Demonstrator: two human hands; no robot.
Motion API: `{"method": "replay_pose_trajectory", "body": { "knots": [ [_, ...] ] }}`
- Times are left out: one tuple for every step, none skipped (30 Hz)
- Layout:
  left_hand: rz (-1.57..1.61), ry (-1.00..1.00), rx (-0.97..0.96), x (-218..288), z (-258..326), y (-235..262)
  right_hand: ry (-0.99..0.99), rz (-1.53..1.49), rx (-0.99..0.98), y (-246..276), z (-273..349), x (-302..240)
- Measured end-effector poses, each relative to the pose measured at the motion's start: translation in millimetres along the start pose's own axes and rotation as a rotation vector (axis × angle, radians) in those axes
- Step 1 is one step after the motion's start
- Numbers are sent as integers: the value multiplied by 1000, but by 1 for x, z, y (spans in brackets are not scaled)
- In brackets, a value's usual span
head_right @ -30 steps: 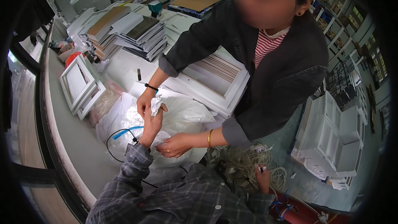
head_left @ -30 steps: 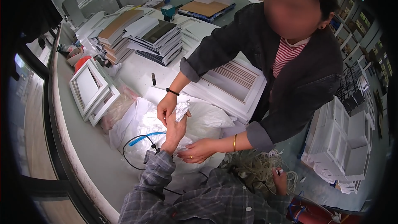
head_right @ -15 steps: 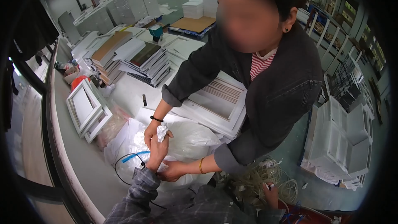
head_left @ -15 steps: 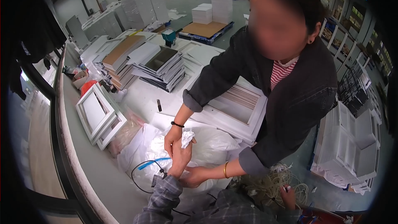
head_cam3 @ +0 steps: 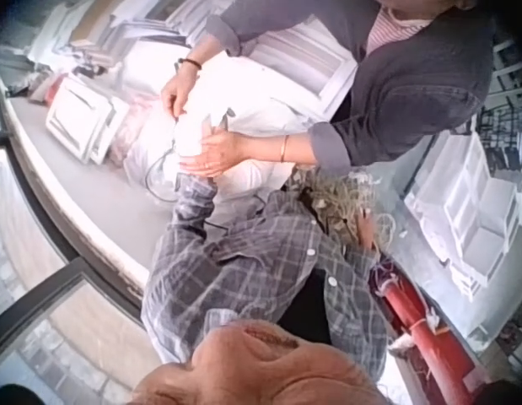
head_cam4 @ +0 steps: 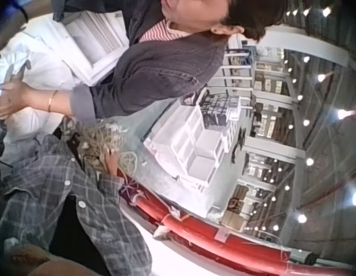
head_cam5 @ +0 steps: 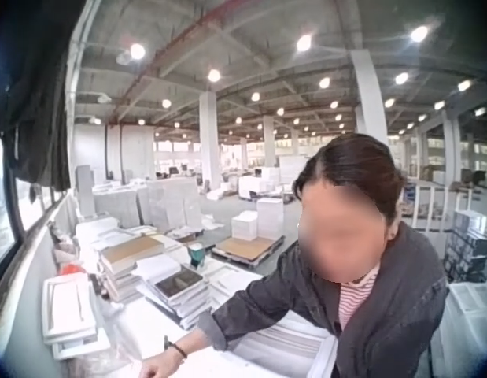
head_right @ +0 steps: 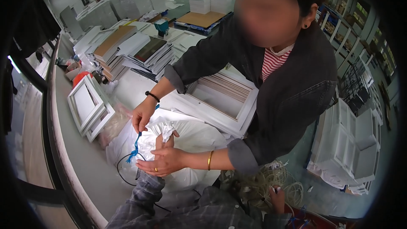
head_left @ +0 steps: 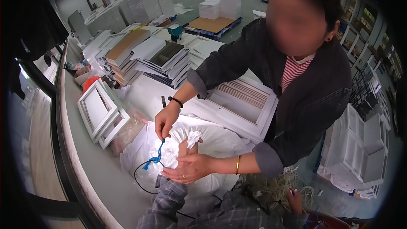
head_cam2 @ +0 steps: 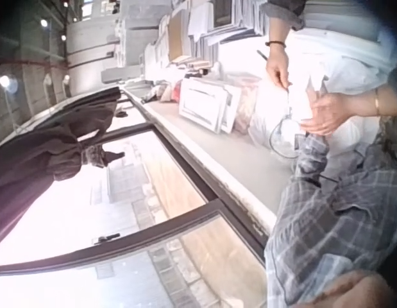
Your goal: Holding a large plastic bag while a coworker staples it shut, then organizing and inspecting vent covers in a manufacturing area.
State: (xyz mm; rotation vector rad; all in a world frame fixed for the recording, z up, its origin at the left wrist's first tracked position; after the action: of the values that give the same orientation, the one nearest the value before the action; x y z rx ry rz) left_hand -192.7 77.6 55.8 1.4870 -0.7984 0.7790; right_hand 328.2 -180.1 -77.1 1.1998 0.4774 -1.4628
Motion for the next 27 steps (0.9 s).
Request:
{"method": "replay_pose_trajectory", "body": {
  "knots": [
    [-17, 45, 103, 5, -5, 1, -2, -2, 7, 3, 2, 2],
    [-34, 96, 209, 8, -8, 3, 19, 17, 16, 3, 4, 0],
    [-52, 147, 314, 11, -10, 4, 40, 35, 25, 4, 6, -2],
    [-71, 198, 420, 16, -12, 6, 43, 52, 26, 5, 8, -4],
    [-90, 249, 526, 21, -14, 7, 40, 53, 29, 5, 9, -6],
    [-109, 300, 631, 25, -15, 8, 53, 62, 29, 6, 10, -9],
    [-136, 354, 745, 30, -10, 15, 67, 69, 17, 4, 12, -12],
    [-158, 409, 855, 34, -6, 18, 65, 73, 13, 5, 13, -9],
    [-175, 458, 956, 38, -4, 16, 72, 67, 24, 8, 12, -5],
    [-192, 509, 1056, 40, -1, 14, 79, 62, 34, 11, 12, 0],
    [-211, 565, 1156, 39, 4, 12, 72, 70, 40, 13, 13, 3],
    [-183, 450, 948, 26, 5, 15, 62, 50, 28, 11, 10, 6],
    [-151, 335, 733, 12, 12, 12, 50, 29, 23, 10, 11, 4],
    [-117, 222, 517, 0, 20, 5, 57, 31, 9, 8, 12, 1],
    [-69, 103, 291, -9, 18, -7, 54, 37, 17, 10, 12, 3],
    [-25, -13, 72, -8, -3, -16, 44, 13, 47, 10, 10, 7],
    [-23, -9, 70, -9, -2, -18, 34, -9, 76, 11, 9, 11],
    [-7, 56, 70, -2, -3, -20, 37, -12, 82, 14, 10, 11],
    [10, 121, 69, 2, -4, -21, 34, -17, 90, 17, 10, 11],
    [-15, 77, 93, 2, -4, -19, 24, -16, 87, 16, 9, 10],
    [-17, 82, 94, 1, -3, -17, 22, -15, 82, 16, 8, 11],
    [-21, 119, 86, 1, -4, -15, 17, -41, 85, 16, 7, 14],
    [-24, 157, 76, 0, -3, -15, 10, -65, 89, 17, 6, 17],
    [-24, 161, 75, -2, -2, -15, 7, -62, 87, 18, 5, 20],
    [-13, 146, 94, -6, -3, -13, 28, -51, 77, 18, 2, 21],
    [4, 129, 108, -5, -4, -15, 47, -36, 72, 20, 3, 21],
    [8, 132, 104, -4, -4, -16, 44, -31, 75, 22, 5, 22]
  ]
}}
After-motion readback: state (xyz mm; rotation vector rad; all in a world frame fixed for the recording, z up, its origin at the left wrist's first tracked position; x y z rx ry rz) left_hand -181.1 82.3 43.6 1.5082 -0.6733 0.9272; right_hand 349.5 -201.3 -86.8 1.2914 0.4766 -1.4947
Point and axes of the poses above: each hand's wrist, its own z-axis away from the middle knuckle, its own y-axis out of the back of the hand, x = y × z, the point moved 3 cm from there along -z, towards the middle knuckle, and after that the axes turned 12 degrees about -z, right-handed, at the moved point
